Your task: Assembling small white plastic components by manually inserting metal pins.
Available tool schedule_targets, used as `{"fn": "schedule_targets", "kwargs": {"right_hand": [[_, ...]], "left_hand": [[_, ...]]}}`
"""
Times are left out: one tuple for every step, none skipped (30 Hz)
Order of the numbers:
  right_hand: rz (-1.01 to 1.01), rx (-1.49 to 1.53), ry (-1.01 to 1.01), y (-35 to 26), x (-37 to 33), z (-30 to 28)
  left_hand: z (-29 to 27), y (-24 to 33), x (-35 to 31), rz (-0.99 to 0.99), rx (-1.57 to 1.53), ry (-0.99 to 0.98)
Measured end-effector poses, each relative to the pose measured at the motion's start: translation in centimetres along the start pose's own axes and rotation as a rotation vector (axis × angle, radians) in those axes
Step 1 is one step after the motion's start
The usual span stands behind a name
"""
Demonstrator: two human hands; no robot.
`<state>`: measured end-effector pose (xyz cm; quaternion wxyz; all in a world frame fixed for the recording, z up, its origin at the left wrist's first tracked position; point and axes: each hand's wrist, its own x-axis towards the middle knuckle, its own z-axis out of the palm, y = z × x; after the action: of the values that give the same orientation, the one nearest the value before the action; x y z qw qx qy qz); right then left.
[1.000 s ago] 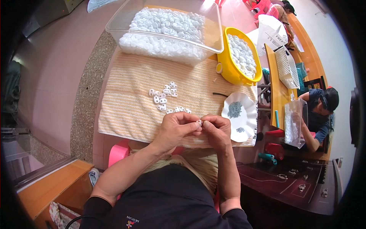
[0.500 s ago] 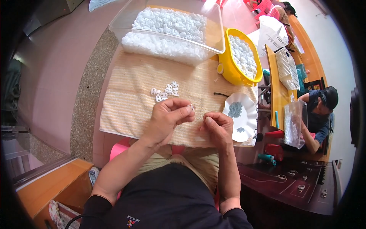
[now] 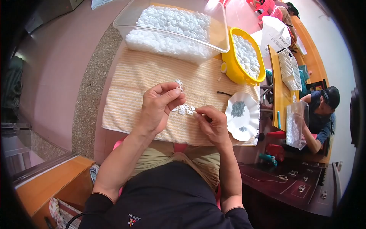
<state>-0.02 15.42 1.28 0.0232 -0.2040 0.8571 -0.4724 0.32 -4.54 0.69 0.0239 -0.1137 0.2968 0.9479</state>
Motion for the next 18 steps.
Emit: {"fn": "schedule_targets", "kwargs": {"right_hand": [[-0.020, -0.046, -0.006, -0.3, 0.2, 0.1], [-0.041, -0.093, -0.013, -0.5, 0.3, 0.2], [-0.042, -0.094, -0.014, -0.8, 0.4, 0.3], [-0.057, -0.145, -0.047, -1.0, 0.6, 0.6], [-0.072, -0.196, -0.080, -1.3, 0.7, 0.9], [-0.074, -0.198, -0.080, -1.6, 0.8, 1.2], [-0.107, -0.279, -0.090, -1.9, 1.0, 1.5], [-0.140, -0.360, -0.100, -2.1, 1.1, 1.7], [-0.141, -0.361, -0.100, -2.3, 1.2, 1.9], [-0.135, -0.398, -0.100, -2.4, 1.4, 2.0], [-0.129, -0.436, -0.100, -2.5, 1.5, 2.1], [-0.130, -0.436, -0.101, -2.3, 1.6, 2.1], [-0.123, -0.442, -0.086, -2.0, 1.7, 2.2], [-0.116, -0.446, -0.071, -1.8, 1.8, 2.2], [-0.115, -0.447, -0.071, -1.9, 1.9, 2.1], [-0.085, -0.444, -0.071, -2.0, 2.0, 2.0], [-0.054, -0.441, -0.071, -2.1, 2.1, 1.9], [-0.054, -0.441, -0.070, -2.3, 2.2, 1.8]], "left_hand": [[-0.1, 0.1, 0.1, 0.001, 0.000, 0.000], [-0.1, 0.2, 0.2, 0.008, -0.015, -0.002], [-0.2, 0.3, 0.2, 0.015, -0.030, -0.004], [-0.2, 0.3, 0.2, 0.016, -0.031, -0.004], [-0.1, 0.3, 0.2, 0.014, -0.036, 0.002], [-0.1, 0.3, 0.2, 0.011, -0.042, 0.007], [0.0, 0.3, 0.2, 0.012, -0.043, 0.007], [0.0, 0.4, 0.2, 0.013, -0.046, 0.010], [0.0, 0.4, 0.2, 0.014, -0.048, 0.015], [0.0, 0.4, 0.2, 0.015, -0.049, 0.014], [0.0, 0.5, 0.2, 0.020, -0.051, 0.011], [0.0, 0.5, 0.2, 0.025, -0.052, 0.008], [-0.1, 0.5, 0.2, 0.026, -0.053, 0.008], [-0.2, 0.5, 0.3, 0.037, -0.048, 0.011], [-0.3, 0.5, 0.4, 0.047, -0.044, 0.015], [-0.3, 0.5, 0.4, 0.047, -0.044, 0.015], [-0.3, 0.6, 0.4, 0.050, -0.042, 0.017], [-0.3, 0.7, 0.4, 0.054, -0.040, 0.018]]}}
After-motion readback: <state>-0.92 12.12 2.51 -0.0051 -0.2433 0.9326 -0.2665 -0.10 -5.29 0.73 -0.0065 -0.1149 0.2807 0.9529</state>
